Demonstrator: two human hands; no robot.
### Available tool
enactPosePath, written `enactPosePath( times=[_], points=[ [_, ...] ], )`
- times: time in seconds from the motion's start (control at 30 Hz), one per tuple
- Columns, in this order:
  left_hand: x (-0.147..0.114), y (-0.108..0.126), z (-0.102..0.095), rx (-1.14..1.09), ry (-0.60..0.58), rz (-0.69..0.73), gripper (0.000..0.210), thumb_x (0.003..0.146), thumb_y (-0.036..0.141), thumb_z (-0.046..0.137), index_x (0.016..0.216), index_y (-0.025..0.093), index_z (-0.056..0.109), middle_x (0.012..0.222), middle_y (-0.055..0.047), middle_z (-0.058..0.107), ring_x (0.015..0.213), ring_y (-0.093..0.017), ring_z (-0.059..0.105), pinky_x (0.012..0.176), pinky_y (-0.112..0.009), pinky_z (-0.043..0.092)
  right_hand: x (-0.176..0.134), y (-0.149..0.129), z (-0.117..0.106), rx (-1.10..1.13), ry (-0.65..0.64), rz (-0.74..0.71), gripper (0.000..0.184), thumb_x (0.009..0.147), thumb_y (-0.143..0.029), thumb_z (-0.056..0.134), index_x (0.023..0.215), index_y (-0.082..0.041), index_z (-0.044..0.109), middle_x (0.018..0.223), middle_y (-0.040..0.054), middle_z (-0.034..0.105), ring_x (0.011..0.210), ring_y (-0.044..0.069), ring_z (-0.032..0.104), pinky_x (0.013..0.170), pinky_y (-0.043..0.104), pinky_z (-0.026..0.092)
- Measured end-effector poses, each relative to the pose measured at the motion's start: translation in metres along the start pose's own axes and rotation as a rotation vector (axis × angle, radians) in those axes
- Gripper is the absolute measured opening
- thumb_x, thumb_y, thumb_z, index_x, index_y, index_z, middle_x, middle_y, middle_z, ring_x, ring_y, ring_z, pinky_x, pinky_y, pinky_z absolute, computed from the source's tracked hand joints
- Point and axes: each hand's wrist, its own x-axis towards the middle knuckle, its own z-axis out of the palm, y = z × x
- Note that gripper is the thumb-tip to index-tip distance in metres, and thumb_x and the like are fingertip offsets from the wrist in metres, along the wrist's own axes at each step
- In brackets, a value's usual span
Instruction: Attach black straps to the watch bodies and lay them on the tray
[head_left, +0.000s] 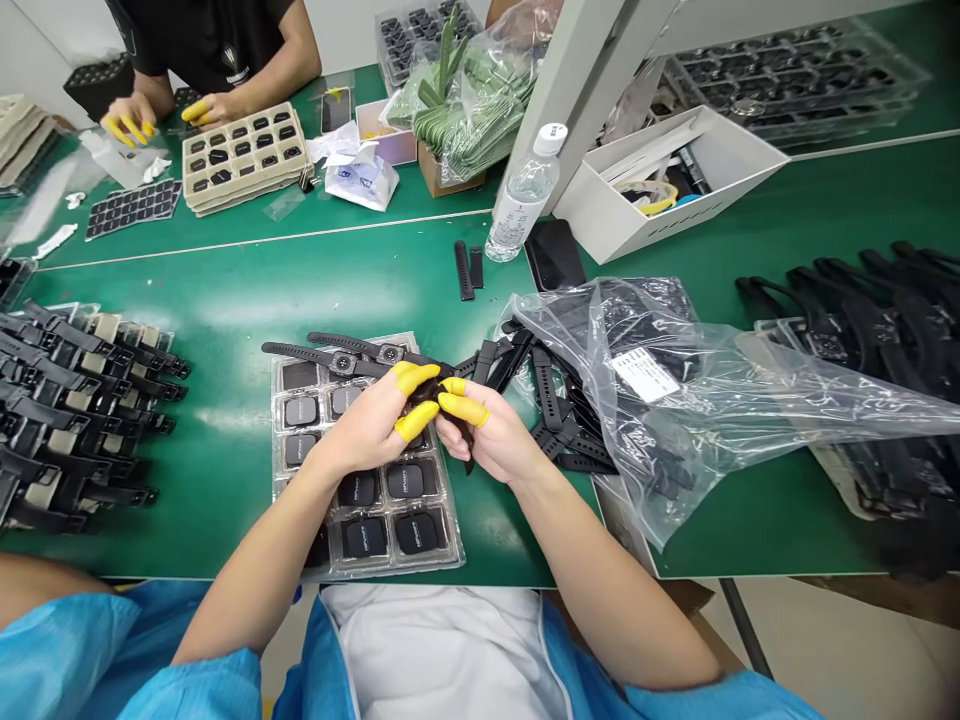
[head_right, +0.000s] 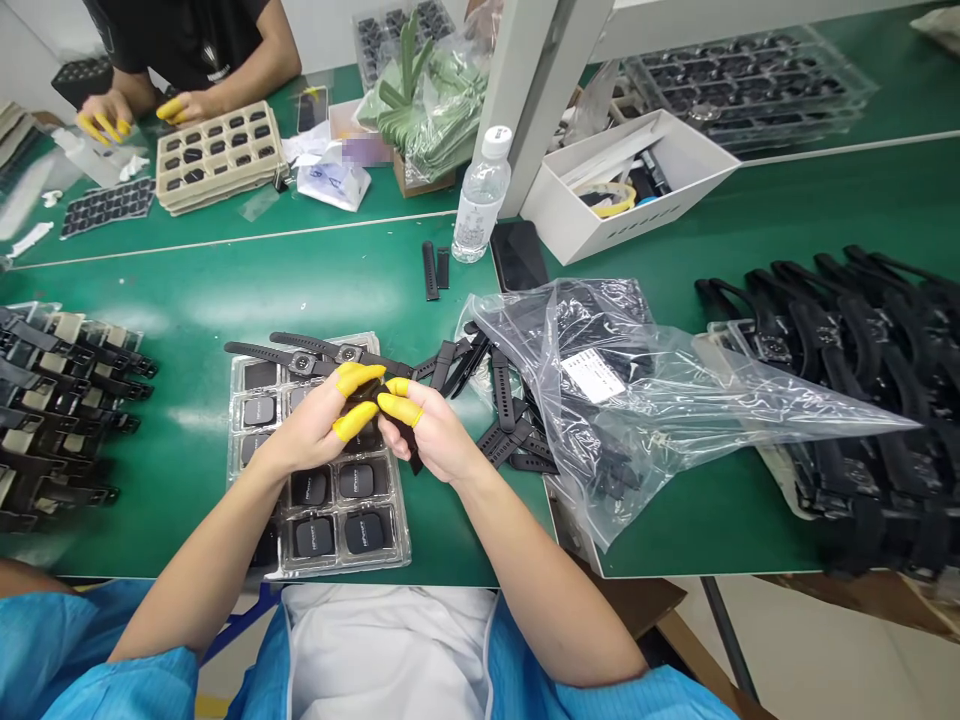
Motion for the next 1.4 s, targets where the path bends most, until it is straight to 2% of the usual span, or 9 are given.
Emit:
enactPosePath(
  times=[0.17,0.3,0.4,0.47,0.53,0.63,0.73,0.83,1.4],
  points=[
    [0.004,0.003,0.007,-0.259,0.295,-0.104,0.023,0.097,0.041,0.070,0.104,0.019,0.066,0.108,-0.009,0.073,0.098,-0.020,0.072,0.087,-0.037,0.062,0.000,0.003,-0.002,-0.097,-0.049,-0.042,0.039,0.093,-0.058,0.068,0.086,-0.022,0.054,0.059,-0.0086,0.047,0.044,0.008,0.037,0.043,0.022,0.035],
    [0.008,0.000,-0.004,-0.638,0.595,-0.272,0.033,0.095,0.048,0.073,0.108,0.021,0.059,0.119,-0.010,0.075,0.090,-0.020,0.078,0.074,-0.032,0.065,-0.001,-0.002,-0.007,-0.204,-0.155,0.108,0.037,0.096,-0.056,0.063,0.087,-0.020,0.057,0.057,-0.0101,0.038,0.044,0.006,0.022,0.041,0.020,0.017],
    [0.010,-0.007,-0.016,-0.733,0.841,-0.401,0.035,0.095,0.047,0.073,0.108,0.023,0.052,0.116,-0.006,0.078,0.071,-0.016,0.078,0.061,-0.027,0.063,0.000,-0.004,-0.010,-0.349,-0.053,0.113,0.035,0.092,-0.052,0.070,0.091,-0.019,0.059,0.057,-0.0100,0.041,0.045,0.006,0.028,0.041,0.019,0.019],
    [0.010,-0.008,-0.015,-0.735,0.782,-0.463,0.035,0.095,0.046,0.072,0.112,0.023,0.052,0.116,-0.007,0.078,0.065,-0.015,0.077,0.060,-0.028,0.063,0.002,-0.004,-0.009,-0.366,0.051,0.002,0.035,0.089,-0.051,0.074,0.093,-0.021,0.057,0.062,-0.0084,0.050,0.046,0.007,0.036,0.043,0.020,0.026],
    [0.008,-0.006,-0.006,-0.679,0.560,-0.472,0.031,0.100,0.042,0.065,0.122,0.022,0.055,0.119,-0.010,0.078,0.074,-0.018,0.079,0.067,-0.033,0.066,0.002,-0.001,-0.006,-0.307,0.087,-0.106,0.035,0.090,-0.051,0.073,0.095,-0.022,0.055,0.067,-0.0068,0.057,0.045,0.007,0.040,0.044,0.021,0.031],
    [0.003,0.001,0.011,-0.386,0.254,-0.271,0.031,0.102,0.024,0.056,0.132,0.021,0.061,0.131,-0.012,0.073,0.111,-0.024,0.075,0.097,-0.043,0.063,0.000,0.002,0.001,-0.189,0.026,-0.093,0.034,0.091,-0.051,0.072,0.094,-0.022,0.054,0.066,-0.0065,0.059,0.043,0.006,0.035,0.043,0.022,0.025],
    [0.000,0.002,0.017,-0.120,0.125,-0.020,0.050,0.094,0.006,0.046,0.139,0.021,0.061,0.138,-0.013,0.067,0.132,-0.024,0.063,0.113,-0.045,0.053,-0.003,0.002,0.004,-0.134,-0.042,-0.002,0.033,0.088,-0.047,0.073,0.088,-0.021,0.053,0.057,-0.0072,0.057,0.041,0.005,0.028,0.042,0.021,0.016],
    [-0.001,-0.001,0.014,-0.063,0.080,0.064,0.061,0.092,0.001,0.040,0.146,0.023,0.056,0.138,-0.013,0.064,0.132,-0.022,0.061,0.112,-0.042,0.054,-0.004,0.000,0.003,-0.115,-0.067,0.064,0.031,0.085,-0.044,0.074,0.086,-0.021,0.054,0.050,-0.0069,0.055,0.040,0.006,0.025,0.042,0.021,0.013],
    [-0.002,0.005,0.002,0.135,-0.003,0.116,0.048,0.104,0.021,0.042,0.151,0.015,0.046,0.129,-0.018,0.059,0.122,-0.029,0.059,0.105,-0.048,0.055,-0.002,-0.001,0.003,0.087,-0.020,0.062,0.032,0.083,-0.041,0.078,0.084,-0.021,0.053,0.049,-0.0110,0.041,0.041,0.005,0.021,0.040,0.017,0.014]
  ],
)
